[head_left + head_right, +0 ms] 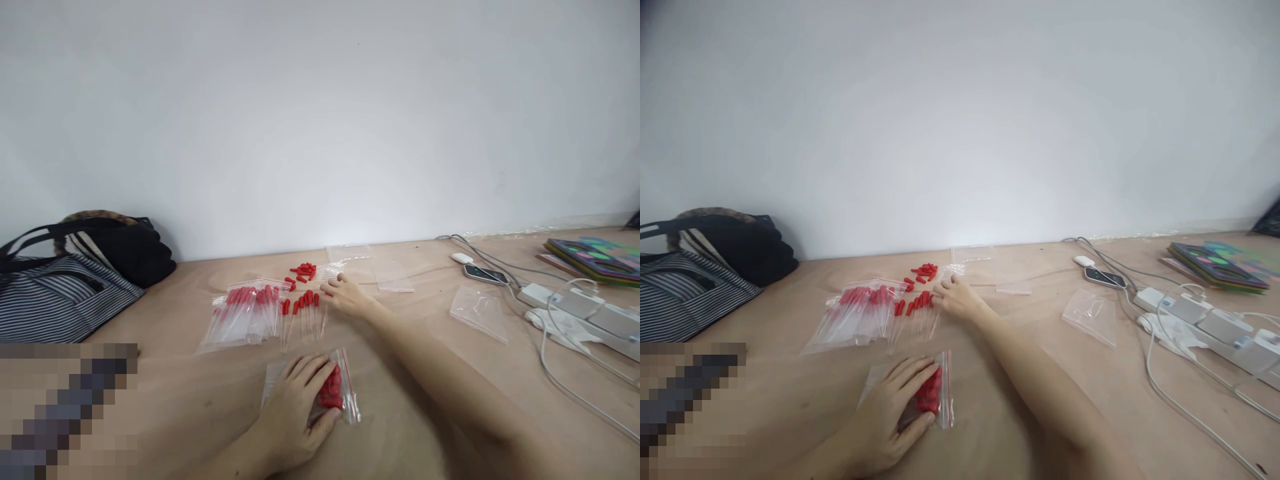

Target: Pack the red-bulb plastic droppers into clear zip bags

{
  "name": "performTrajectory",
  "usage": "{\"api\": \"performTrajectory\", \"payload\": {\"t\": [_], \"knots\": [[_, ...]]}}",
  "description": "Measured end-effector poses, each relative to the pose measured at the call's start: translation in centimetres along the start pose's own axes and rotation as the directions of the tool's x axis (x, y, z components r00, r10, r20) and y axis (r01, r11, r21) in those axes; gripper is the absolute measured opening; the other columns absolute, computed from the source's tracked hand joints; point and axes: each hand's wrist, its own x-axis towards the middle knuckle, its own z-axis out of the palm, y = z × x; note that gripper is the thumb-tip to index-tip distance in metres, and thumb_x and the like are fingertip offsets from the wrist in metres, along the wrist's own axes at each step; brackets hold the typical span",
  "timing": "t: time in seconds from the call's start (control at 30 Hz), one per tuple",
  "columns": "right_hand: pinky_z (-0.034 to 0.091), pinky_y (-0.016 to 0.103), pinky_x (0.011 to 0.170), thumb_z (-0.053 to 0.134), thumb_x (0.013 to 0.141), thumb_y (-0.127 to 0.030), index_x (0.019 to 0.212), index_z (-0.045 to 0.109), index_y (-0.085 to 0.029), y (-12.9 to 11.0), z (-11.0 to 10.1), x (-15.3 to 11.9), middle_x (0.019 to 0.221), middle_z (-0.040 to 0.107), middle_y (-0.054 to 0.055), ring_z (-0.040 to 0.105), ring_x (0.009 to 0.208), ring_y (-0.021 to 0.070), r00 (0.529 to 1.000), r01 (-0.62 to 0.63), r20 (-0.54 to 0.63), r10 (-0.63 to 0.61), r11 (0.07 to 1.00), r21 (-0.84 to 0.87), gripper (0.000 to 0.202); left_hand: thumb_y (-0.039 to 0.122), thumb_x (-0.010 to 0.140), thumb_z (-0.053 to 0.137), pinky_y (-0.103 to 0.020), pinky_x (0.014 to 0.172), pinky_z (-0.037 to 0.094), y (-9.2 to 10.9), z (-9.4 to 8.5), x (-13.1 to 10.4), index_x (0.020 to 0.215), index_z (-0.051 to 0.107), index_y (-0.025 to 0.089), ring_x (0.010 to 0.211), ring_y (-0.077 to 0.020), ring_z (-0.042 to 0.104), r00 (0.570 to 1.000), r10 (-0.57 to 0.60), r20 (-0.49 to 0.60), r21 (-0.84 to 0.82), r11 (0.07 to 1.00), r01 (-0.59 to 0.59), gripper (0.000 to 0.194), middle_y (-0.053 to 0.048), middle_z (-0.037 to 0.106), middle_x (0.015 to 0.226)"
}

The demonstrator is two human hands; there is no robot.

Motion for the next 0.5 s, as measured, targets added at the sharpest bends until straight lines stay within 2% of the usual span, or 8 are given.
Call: {"api": "performTrajectory", "payload": {"t": [0.13,0.2,0.27,0.37,0.5], "knots": [[0.03,0.036,0.078,0.039,0.087,-0.012,0.086,0.056,-0.015,0.5,-1.0,-4.4,0.081,0.059,0.007,0.047,0.081,0.0195,0.99,-0.122,-0.068,0.125,0.991,0.054,0.016,0.03,0.075,0.055,-0.047,0.095,0.038,-0.6,0.8,-0.2,0.126,0.04,0.021,0.111,-0.0279,0.046,0.999,0.01,-0.042,-0.013,1.0,-0.01,0.054,-0.009,0.051,0.124],[0.03,0.034,0.078,0.04,0.088,-0.015,0.081,0.054,-0.016,0.2,-1.5,-7.5,0.079,0.059,0.006,0.048,0.081,0.0186,0.965,-0.206,-0.121,0.231,0.96,0.187,0.015,0.03,0.075,0.054,-0.047,0.096,0.036,-0.6,1.0,-0.3,0.127,0.038,0.021,0.112,-0.0278,0.045,0.999,-0.003,-0.041,-0.018,1.0,0.002,0.055,-0.009,0.05,0.124],[0.032,0.031,0.075,0.04,0.087,-0.016,0.08,0.052,-0.016,-0.6,-2.1,-10.7,0.078,0.059,0.006,0.049,0.077,0.017,0.949,-0.237,-0.116,0.292,0.907,0.348,0.015,0.029,0.074,0.054,-0.048,0.097,0.035,-0.6,1.1,-0.2,0.128,0.035,0.02,0.113,-0.0275,0.045,0.999,-0.016,-0.033,-0.026,1.0,0.015,0.058,-0.009,0.049,0.125],[0.033,0.028,0.072,0.037,0.09,-0.019,0.082,0.052,-0.017,-2.1,-3.0,-14.3,0.08,0.059,0.005,0.05,0.076,0.0149,0.968,-0.205,-0.019,0.25,0.833,0.513,0.017,0.028,0.074,0.054,-0.047,0.097,0.036,-0.4,1.0,0.0,0.129,0.035,0.019,0.114,-0.0273,0.044,0.999,-0.029,-0.026,-0.027,0.999,0.029,0.059,-0.009,0.048,0.126],[0.032,0.03,0.073,0.034,0.091,-0.022,0.086,0.055,-0.019,-3.9,-4.1,-15.8,0.081,0.059,0.005,0.05,0.078,0.0158,0.974,-0.204,0.018,0.226,0.838,0.506,0.022,0.031,0.074,0.054,-0.046,0.096,0.037,-0.4,0.9,0.3,0.125,0.041,0.02,0.113,-0.0273,0.045,0.999,-0.052,-0.016,-0.014,0.999,0.051,0.053,-0.009,0.049,0.125]]}}
